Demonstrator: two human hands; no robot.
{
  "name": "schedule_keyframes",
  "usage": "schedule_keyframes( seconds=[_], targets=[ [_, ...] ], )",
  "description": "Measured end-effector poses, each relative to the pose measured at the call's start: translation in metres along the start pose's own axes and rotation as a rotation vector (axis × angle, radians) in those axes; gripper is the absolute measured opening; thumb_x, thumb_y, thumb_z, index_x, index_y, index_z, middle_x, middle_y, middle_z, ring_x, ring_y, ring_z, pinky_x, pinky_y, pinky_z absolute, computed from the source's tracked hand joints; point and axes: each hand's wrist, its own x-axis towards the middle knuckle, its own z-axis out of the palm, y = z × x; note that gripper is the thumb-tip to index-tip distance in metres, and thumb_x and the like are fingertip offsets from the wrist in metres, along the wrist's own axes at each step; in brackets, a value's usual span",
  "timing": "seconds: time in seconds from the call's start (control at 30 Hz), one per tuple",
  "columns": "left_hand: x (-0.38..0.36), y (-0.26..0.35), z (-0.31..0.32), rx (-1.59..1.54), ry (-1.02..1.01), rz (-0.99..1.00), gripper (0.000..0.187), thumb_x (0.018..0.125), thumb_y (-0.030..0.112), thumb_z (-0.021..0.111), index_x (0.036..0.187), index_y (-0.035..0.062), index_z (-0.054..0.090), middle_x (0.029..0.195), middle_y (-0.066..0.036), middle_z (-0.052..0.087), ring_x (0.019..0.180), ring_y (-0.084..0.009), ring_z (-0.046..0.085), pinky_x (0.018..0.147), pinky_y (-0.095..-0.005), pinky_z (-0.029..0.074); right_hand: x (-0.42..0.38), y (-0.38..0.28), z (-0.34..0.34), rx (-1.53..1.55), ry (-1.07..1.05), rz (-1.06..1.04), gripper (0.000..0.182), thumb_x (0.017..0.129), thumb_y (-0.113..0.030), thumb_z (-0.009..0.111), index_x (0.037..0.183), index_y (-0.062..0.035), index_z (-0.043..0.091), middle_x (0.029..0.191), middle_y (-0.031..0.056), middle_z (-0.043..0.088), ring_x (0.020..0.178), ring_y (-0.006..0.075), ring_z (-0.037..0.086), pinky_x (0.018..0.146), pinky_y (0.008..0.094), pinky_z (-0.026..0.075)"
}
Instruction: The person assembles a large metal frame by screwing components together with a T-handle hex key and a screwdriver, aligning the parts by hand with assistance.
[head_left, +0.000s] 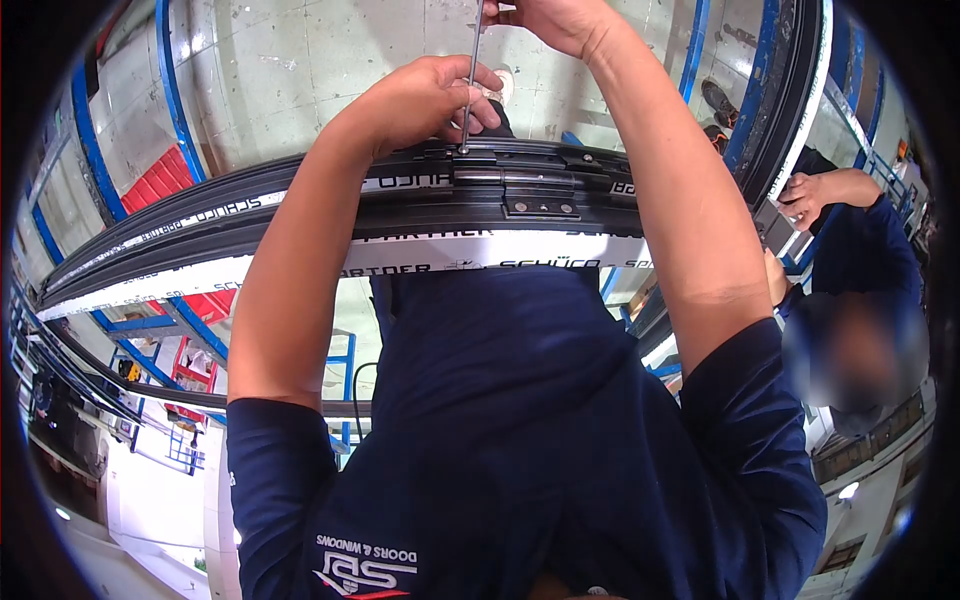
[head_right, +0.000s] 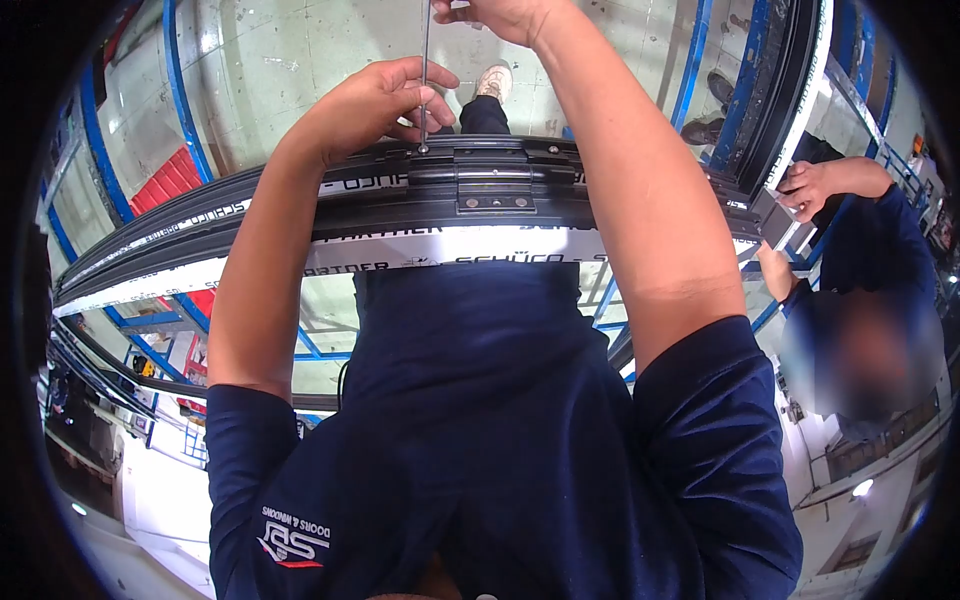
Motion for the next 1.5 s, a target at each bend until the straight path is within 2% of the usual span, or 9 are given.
schedule_keyframes(
  seconds=[0.1, 0.33, 0.4, 0.53, 0.73, 1.0, 1.2, 1.33, 1.5],
  targets=[
    [-0.001, 0.0, -0.002, -0.03, -0.022, 0.005, 0.035, 0.1, 0.022, 0.058, 0.131, 0.0047, 0.06, 0.101, -0.007, 0.072, 0.09, -0.015, 0.064, 0.084, -0.0329, 0.055, -0.001, -0.006, 0.009, -0.146, 0.039, -0.029, 0.036, 0.104, -0.049, 0.058, 0.112, -0.015, 0.067, 0.091, -0.0039, 0.061, 0.087, 0.0112, 0.06, 0.083, 0.0312, 0.048],
    [0.002, -0.002, -0.006, -0.037, -0.049, 0.004, 0.034, 0.101, 0.026, 0.059, 0.129, 0.0046, 0.06, 0.101, -0.007, 0.072, 0.092, -0.0151, 0.064, 0.085, -0.0343, 0.056, 0.003, -0.018, 0.001, -0.047, -0.124, -0.026, 0.038, 0.105, -0.051, 0.055, 0.11, -0.015, 0.067, 0.09, -0.0022, 0.061, 0.083, 0.0121, 0.058, 0.079, 0.0304, 0.049],
    [0.001, -0.003, -0.007, 0.006, -0.063, 0.026, 0.034, 0.102, 0.027, 0.058, 0.127, 0.0047, 0.06, 0.102, -0.007, 0.072, 0.091, -0.0154, 0.063, 0.086, -0.0344, 0.056, 0.004, -0.023, 0.001, -0.292, -0.097, -0.023, 0.039, 0.105, -0.05, 0.055, 0.11, -0.0141, 0.067, 0.089, -0.002, 0.062, 0.081, 0.0123, 0.058, 0.076, 0.0306, 0.049],
    [0.002, 0.003, -0.009, -0.012, -0.096, 0.007, 0.033, 0.103, 0.026, 0.057, 0.126, 0.004, 0.06, 0.104, -0.008, 0.073, 0.091, -0.0158, 0.063, 0.087, -0.0352, 0.057, 0.008, -0.02, 0.005, -0.397, 0.008, -0.037, 0.044, 0.103, -0.053, 0.056, 0.108, -0.0113, 0.07, 0.083, -0.0018, 0.061, 0.076, 0.0118, 0.056, 0.072, 0.0301, 0.049],
    [0.004, 0.003, -0.011, 0.028, -0.113, -0.015, 0.03, 0.103, 0.022, 0.054, 0.126, 0.0027, 0.06, 0.107, -0.01, 0.074, 0.092, -0.0166, 0.066, 0.089, -0.0354, 0.057, 0.003, -0.026, 0.026, -0.662, 0.167, -0.135, 0.057, 0.099, -0.057, 0.06, 0.111, -0.0039, 0.076, 0.093, 0.0059, 0.07, 0.083, 0.0161, 0.062, 0.078, 0.0334, 0.052],
    [0.004, 0.01, -0.01, 0.169, -0.073, -0.022, 0.025, 0.106, 0.013, 0.047, 0.124, 0.0012, 0.06, 0.106, -0.009, 0.075, 0.087, -0.0137, 0.068, 0.08, -0.0293, 0.058, 0.006, -0.033, 0.035, -0.949, 0.345, -0.07, 0.069, 0.094, -0.063, 0.061, 0.106, 0.0036, 0.075, 0.1, 0.0245, 0.075, 0.096, 0.033, 0.072, 0.086, 0.0408, 0.054],
    [0.008, 0.012, -0.008, 0.214, -0.065, -0.063, 0.025, 0.106, 0.013, 0.046, 0.124, -0.0001, 0.058, 0.105, -0.01, 0.076, 0.08, -0.0143, 0.068, 0.071, -0.0295, 0.058, 0.002, -0.044, 0.058, -1.236, 0.448, 0.019, 0.077, 0.095, -0.068, 0.053, 0.113, 0.0042, 0.073, 0.114, 0.0278, 0.072, 0.11, 0.0409, 0.068, 0.098, 0.0448, 0.051],
    [0.002, 0.021, -0.007, 0.247, -0.061, -0.08, 0.03, 0.104, 0.013, 0.047, 0.125, -0.0026, 0.06, 0.108, -0.012, 0.076, 0.086, -0.0199, 0.073, 0.074, -0.0342, 0.06, -0.007, -0.046, 0.075, -1.296, 0.506, 0.009, 0.079, 0.095, -0.069, 0.051, 0.122, 0.0033, 0.071, 0.122, 0.0286, 0.069, 0.118, 0.0412, 0.065, 0.104, 0.0448, 0.049],
    [0.009, 0.017, -0.007, 0.295, -0.045, -0.071, 0.028, 0.104, 0.011, 0.048, 0.124, -0.0055, 0.057, 0.104, -0.017, 0.075, 0.077, -0.0239, 0.075, 0.063, -0.0334, 0.06, 0.0, -0.057, 0.079, -1.355, 0.513, 0.189, 0.079, 0.097, -0.068, 0.049, 0.131, 0.0011, 0.067, 0.136, 0.0255, 0.063, 0.13, 0.0396, 0.058, 0.11, 0.0454, 0.044]
  ],
)
